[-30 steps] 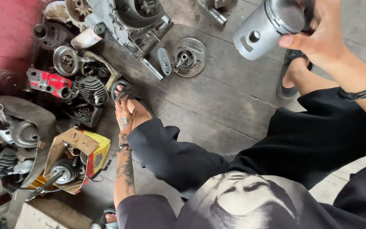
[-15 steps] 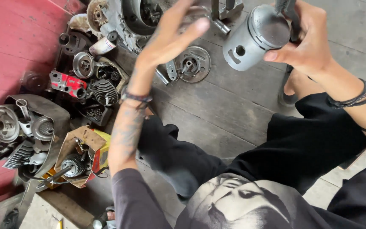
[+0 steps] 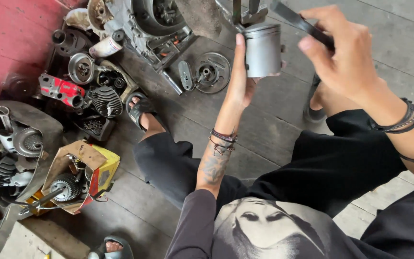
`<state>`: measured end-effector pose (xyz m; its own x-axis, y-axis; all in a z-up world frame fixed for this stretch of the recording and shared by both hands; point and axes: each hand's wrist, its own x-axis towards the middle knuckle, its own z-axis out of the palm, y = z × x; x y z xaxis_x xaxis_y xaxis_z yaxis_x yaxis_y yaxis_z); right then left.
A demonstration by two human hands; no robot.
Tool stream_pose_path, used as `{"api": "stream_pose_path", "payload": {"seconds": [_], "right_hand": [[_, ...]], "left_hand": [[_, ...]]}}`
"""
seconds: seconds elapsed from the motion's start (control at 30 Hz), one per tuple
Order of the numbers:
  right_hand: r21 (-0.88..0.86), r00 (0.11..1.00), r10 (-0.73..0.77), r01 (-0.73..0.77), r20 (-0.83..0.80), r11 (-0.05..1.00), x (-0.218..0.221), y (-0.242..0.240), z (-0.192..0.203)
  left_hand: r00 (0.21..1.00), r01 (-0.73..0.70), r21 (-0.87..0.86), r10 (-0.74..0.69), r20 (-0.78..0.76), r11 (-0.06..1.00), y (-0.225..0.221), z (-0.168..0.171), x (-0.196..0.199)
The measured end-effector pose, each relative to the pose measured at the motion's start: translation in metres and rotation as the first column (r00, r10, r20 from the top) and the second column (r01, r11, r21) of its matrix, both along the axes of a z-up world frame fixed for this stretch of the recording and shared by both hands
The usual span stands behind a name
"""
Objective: Cleaning carbon deposits from a motorcycle piston using a wire brush while sitting on the workshop floor.
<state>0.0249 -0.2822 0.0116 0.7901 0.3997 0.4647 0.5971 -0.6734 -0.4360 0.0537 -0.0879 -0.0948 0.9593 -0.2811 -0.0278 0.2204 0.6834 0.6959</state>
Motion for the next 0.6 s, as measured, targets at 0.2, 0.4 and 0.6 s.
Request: {"api": "stream_pose_path", "payload": {"seconds": [0.2, 0.4, 0.6], "right_hand": [[-0.075, 0.986, 0.165, -0.166, -0.025, 0.983, -0.010, 0.002, 0.005], [-0.187, 0.959, 0.283, -0.280, -0.014, 0.941, -0.011, 0.008, -0.003], [-0.143, 0.963, 0.270, -0.263, 0.028, 0.954, -0.011, 0.005, -0.009]], "left_hand": [[0.999, -0.031, 0.080, 0.029, 0.035, 0.996, 0.027, 0.010, -0.004], [0.963, 0.006, 0.025, -0.012, 0.269, 1.000, 0.041, 0.029, -0.010], [0.940, 0.006, 0.056, -0.024, 0.340, 0.998, 0.035, 0.021, -0.011]]}}
